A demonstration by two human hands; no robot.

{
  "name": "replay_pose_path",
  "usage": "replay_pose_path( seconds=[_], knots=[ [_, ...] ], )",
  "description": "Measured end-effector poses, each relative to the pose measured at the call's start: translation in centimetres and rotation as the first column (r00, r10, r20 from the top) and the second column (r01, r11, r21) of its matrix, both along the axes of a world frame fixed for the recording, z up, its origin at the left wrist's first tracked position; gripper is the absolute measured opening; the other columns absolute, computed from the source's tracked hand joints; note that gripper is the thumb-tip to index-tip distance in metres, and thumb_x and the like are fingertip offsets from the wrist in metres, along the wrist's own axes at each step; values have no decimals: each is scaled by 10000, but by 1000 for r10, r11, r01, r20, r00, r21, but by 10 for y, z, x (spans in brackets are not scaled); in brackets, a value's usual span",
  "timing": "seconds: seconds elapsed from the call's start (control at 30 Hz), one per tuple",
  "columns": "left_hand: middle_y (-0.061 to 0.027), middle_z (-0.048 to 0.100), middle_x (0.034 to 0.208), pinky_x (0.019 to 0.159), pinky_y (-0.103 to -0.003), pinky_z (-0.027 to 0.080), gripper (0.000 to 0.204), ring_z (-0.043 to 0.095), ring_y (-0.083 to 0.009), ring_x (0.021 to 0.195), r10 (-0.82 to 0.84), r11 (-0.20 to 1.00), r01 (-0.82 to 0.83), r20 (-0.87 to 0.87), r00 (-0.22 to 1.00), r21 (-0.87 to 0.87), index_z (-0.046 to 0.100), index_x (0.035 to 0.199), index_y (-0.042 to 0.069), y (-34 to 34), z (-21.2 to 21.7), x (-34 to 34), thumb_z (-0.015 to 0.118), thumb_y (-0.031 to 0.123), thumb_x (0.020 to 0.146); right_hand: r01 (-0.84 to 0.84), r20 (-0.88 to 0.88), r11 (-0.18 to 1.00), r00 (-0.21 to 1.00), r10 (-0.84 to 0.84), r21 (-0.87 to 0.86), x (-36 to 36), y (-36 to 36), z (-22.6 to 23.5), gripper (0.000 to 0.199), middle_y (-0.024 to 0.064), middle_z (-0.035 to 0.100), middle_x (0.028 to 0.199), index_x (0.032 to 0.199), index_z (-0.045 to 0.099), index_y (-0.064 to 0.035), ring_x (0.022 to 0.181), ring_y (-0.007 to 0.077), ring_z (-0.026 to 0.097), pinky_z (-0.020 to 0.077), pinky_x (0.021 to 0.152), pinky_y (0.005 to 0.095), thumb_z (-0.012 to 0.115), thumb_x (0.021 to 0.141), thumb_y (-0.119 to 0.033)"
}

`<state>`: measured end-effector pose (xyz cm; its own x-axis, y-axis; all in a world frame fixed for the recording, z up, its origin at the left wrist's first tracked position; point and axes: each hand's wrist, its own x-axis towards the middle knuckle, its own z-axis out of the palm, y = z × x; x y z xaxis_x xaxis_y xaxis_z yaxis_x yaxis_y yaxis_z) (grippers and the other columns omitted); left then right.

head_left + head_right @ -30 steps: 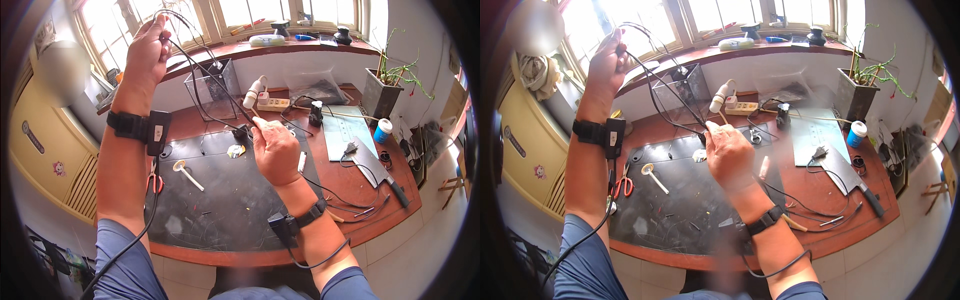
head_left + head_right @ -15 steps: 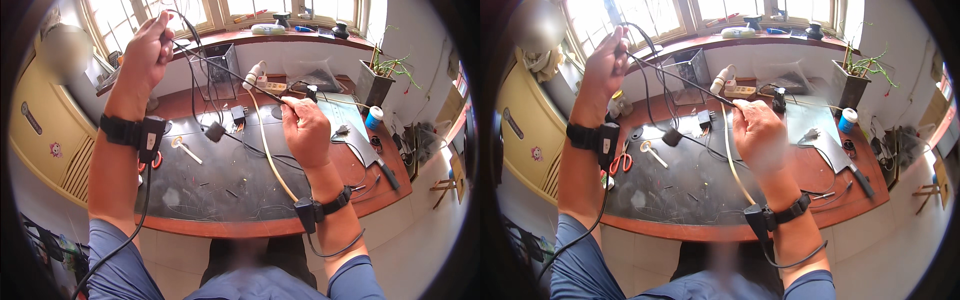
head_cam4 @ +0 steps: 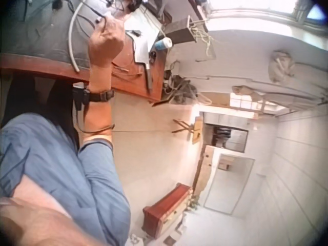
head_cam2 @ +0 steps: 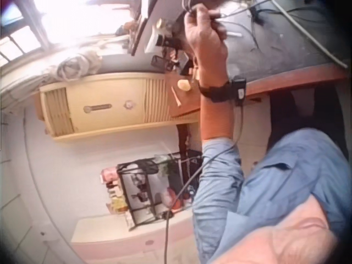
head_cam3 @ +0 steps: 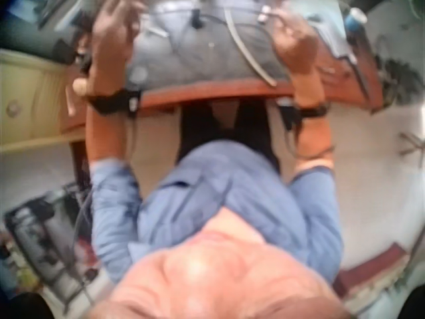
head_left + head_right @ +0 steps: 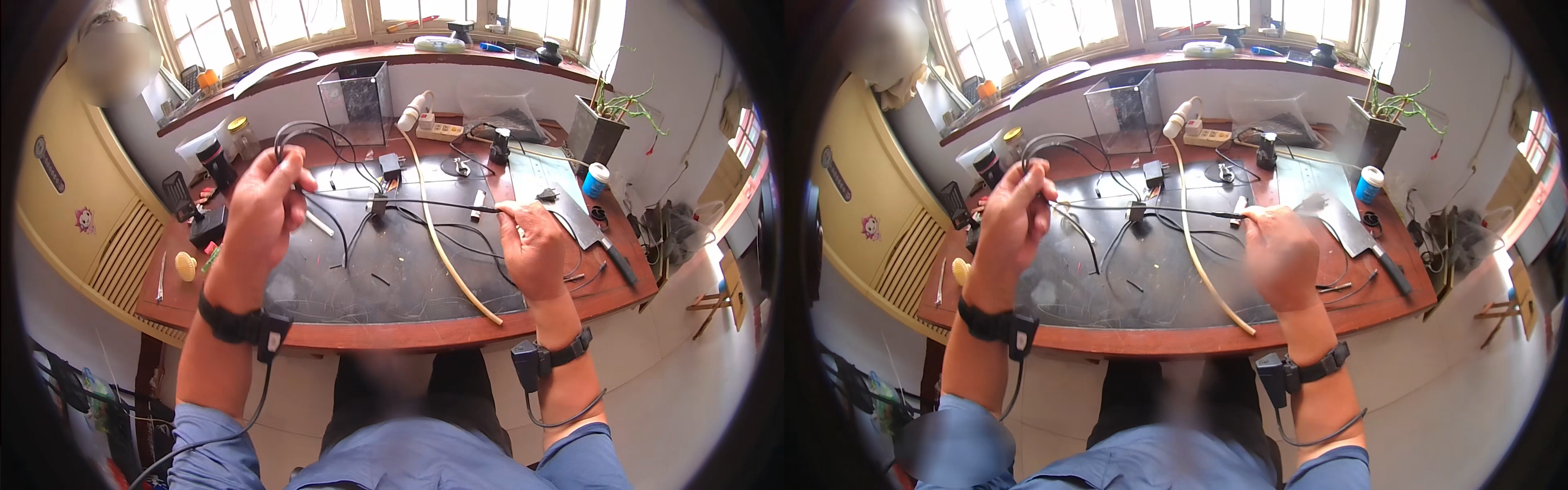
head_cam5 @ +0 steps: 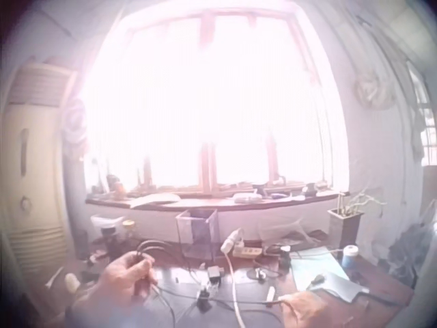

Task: The person handles a black power cable and a white plastic tube at a cluttered workbench. They walk to a balcony to retrieve a white cable, return to the table, and use scissors to cut the white tube while manipulating the cable ends.

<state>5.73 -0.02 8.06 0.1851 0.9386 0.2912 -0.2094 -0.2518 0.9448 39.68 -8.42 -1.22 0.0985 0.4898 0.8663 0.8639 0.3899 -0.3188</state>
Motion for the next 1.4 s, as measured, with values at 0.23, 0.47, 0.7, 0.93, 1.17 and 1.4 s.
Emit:
replay_pose_path(
  seconds=[0.23, 0.47, 0.7, 0.93, 1.17, 1.4],
  knots=[
    [-112, 736, 1165, 578, -229, 530, 188, 756, -168, 855, -64, 932, 79, 52, 997, -354, 626, 1149, 89, -65, -98, 11, 604, 267, 1094, 260, 227, 966, 941, -249, -17, 31, -16, 8, 78, 106, 708, 953, 981, 752, -74, 896, 351, 682, 538, 779, 429, 720, 912, -85],
    [-81, 726, 1027, 662, -282, 551, 306, 717, -165, 817, -151, 980, 111, -258, 954, -163, 644, 1166, 21, -61, -131, 93, 645, 312, 1073, 186, -98, 982, 977, -188, -24, 68, -6, 25, 169, 164, 756, 1051, 1102, 735, -47, 921, 353, 732, 566, 812, 424, 668, 980, -142],
    [-246, 660, 1187, 917, -505, 548, 503, 665, -432, 1087, 115, 937, 162, -712, 693, 309, 599, 1270, -24, -52, -134, 146, 759, 330, 950, 86, -310, 987, 950, -40, 137, 62, 25, 71, 90, 71, 761, 1012, 1073, 703, -63, 873, 174, 742, 559, 769, 297, 654, 1017, -113],
    [-255, 600, 1325, 967, -493, 551, 489, 645, -457, 1142, 58, 896, 281, -718, 694, 344, 533, 1352, -36, -52, -132, 134, 699, 198, 956, -322, 7, 942, 946, 323, 99, -15, 49, 101, 124, 55, 716, 1094, 1069, 622, -67, 971, 113, 675, 524, 806, 239, 557, 1039, 34],
    [-198, 678, 1223, 908, -455, 571, 371, 684, -396, 1067, 55, 930, 214, -692, 720, 297, 637, 1292, 30, -43, -121, 30, 681, 117, 934, -342, -95, 894, 940, 329, -288, -12, 83, 31, 135, 83, 685, 868, 969, 613, -23, 774, 180, 680, 550, 723, 312, 550, 915, 83],
    [-164, 730, 978, 797, -394, 575, 179, 724, -311, 881, 260, 939, 1, -711, 653, 344, 723, 1088, 13, 15, -113, -53, 702, 107, 938, -399, -266, 813, 913, 310, -424, 7, 85, 16, 81, 39, 649, 858, 1007, 596, -30, 802, 121, 648, 535, 747, 287, 635, 945, 4]
  ],
)
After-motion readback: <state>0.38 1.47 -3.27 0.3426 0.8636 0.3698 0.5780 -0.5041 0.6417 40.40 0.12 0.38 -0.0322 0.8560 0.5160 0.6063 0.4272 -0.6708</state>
